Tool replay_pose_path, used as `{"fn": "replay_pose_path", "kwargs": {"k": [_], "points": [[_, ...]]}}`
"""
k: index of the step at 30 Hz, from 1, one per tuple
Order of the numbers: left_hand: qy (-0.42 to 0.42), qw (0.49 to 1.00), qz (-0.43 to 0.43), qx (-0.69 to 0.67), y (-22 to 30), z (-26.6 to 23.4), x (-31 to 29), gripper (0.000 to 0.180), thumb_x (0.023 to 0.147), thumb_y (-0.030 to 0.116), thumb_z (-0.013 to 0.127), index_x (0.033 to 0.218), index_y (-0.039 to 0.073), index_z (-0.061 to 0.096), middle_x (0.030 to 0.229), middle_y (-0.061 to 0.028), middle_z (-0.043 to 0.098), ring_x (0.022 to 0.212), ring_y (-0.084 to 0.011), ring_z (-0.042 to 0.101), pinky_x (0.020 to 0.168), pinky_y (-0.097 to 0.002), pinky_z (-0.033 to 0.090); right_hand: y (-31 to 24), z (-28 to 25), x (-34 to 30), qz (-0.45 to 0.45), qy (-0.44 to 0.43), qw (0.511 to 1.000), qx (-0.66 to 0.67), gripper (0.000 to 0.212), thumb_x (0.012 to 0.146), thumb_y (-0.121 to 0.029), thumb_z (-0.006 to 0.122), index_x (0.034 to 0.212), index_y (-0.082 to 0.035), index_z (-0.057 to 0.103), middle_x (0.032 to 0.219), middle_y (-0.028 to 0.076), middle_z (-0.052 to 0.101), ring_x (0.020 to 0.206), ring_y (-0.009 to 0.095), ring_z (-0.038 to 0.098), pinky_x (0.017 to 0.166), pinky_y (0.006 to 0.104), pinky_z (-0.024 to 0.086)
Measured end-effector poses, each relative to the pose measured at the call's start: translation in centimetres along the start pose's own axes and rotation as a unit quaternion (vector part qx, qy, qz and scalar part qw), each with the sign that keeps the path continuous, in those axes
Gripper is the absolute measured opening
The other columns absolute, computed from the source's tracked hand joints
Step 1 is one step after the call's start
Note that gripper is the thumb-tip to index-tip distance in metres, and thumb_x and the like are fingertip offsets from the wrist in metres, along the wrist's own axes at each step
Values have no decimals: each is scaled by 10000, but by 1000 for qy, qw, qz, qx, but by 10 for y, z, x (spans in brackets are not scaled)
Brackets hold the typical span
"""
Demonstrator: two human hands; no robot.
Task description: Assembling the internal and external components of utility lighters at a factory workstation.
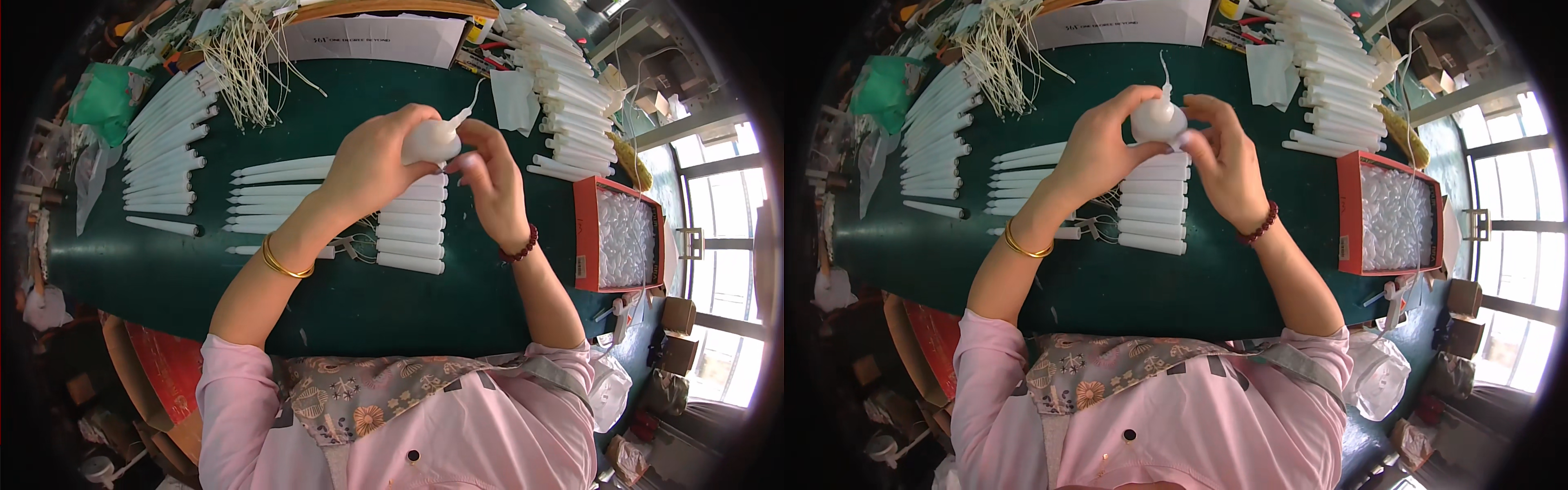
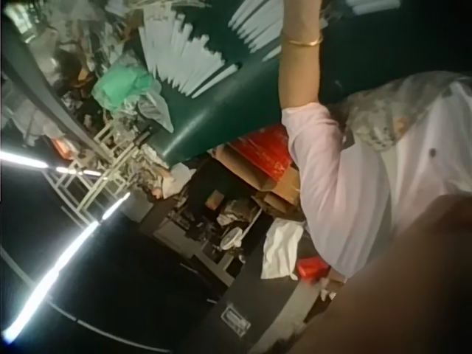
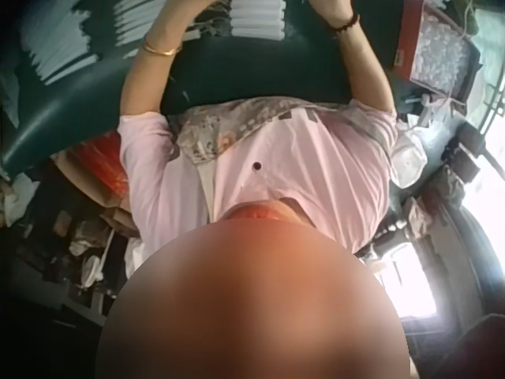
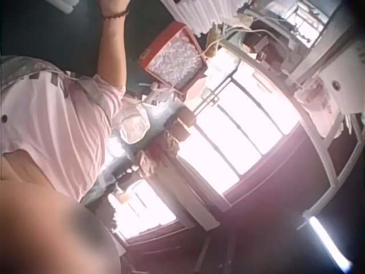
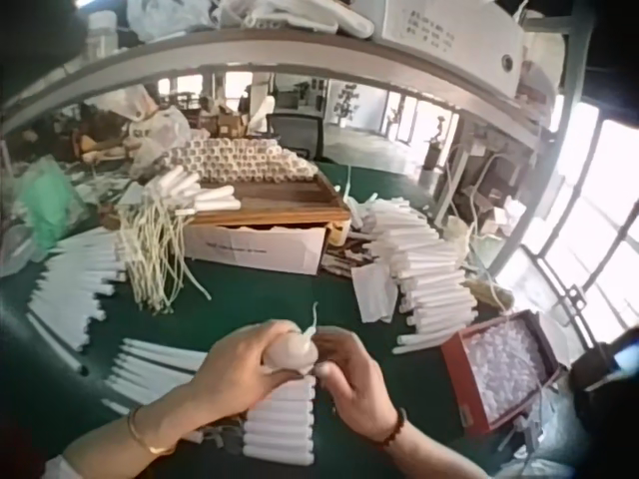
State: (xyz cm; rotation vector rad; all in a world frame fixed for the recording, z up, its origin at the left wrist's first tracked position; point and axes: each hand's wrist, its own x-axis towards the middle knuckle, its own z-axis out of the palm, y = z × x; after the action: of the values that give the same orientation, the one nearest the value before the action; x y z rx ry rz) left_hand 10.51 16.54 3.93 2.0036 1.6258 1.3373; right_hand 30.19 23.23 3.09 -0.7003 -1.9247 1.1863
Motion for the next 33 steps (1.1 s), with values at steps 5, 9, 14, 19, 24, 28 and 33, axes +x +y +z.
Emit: {"fn": "replay_pose_path", "kwargs": {"k": [5, 9, 14, 19, 24, 28, 33], "points": [[18, 994, 100, 39, 6, -11, 11, 506, 841, -2, 830, 1303, 86, 644, 1295, -88, 713, 1154, -282, 714, 966, -377, 586, -1, -20, 24, 330, -180, 895, 241, 754, 1079, -730, 254, 1195, -88, 630, 962, 60, 667, 635, 108, 467, 534, 251, 316], [66, 983, 172, 7, 0, 2, 16, 405, 849, 74, 801, 1225, 140, 668, 1160, -58, 746, 1044, -311, 729, 876, -393, 602, 8, -6, 38, 377, -166, 804, 428, 553, 1089, -639, 380, 1159, -146, 621, 982, 1, 650, 728, 154, 499, 531, 258, 297], [95, 979, 173, 42, -18, -1, 7, 449, 870, 47, 764, 1303, 146, 696, 1373, -62, 704, 1169, -288, 712, 943, -390, 606, 44, 2, 52, 296, -202, 783, 508, 490, 1099, -545, 416, 1177, -113, 632, 962, 15, 662, 739, 178, 524, 537, 282, 346], [8, 993, 115, 6, -7, -21, -15, 590, 928, -37, 713, 1497, 2, 561, 1553, -201, 548, 1450, -343, 524, 1184, -393, 458, 52, 13, 66, 315, -143, 820, 457, 409, 1102, -460, 471, 1198, -101, 642, 967, 56, 707, 755, 185, 613, 558, 304, 426], [156, 976, 151, -14, -22, -14, -38, 549, 880, -81, 745, 1398, 60, 633, 1421, -147, 626, 1190, -297, 643, 985, -355, 555, 36, 31, 98, 308, -249, 762, 512, 474, 1059, -508, 613, 1237, -71, 657, 1024, 93, 776, 799, 198, 765, 635, 310, 613], [116, 982, -86, -124, 33, -29, -111, 208, 902, -63, 699, 1084, 26, 745, 940, -41, 684, 687, -75, 589, 580, -232, 463, 45, 24, 106, 281, -242, 835, 407, 456, 1051, -509, 629, 1207, -81, 651, 1011, 103, 771, 769, 197, 758, 549, 256, 554], [-32, 995, -21, -92, 52, 12, -182, 280, 859, 11, 762, 1133, 63, 749, 959, -61, 695, 710, -227, 673, 607, -350, 551, 59, 36, 105, 258, -221, 867, 365, 446, 1057, -493, 632, 1190, -68, 646, 967, 81, 756, 718, 149, 723, 514, 216, 511]]}}
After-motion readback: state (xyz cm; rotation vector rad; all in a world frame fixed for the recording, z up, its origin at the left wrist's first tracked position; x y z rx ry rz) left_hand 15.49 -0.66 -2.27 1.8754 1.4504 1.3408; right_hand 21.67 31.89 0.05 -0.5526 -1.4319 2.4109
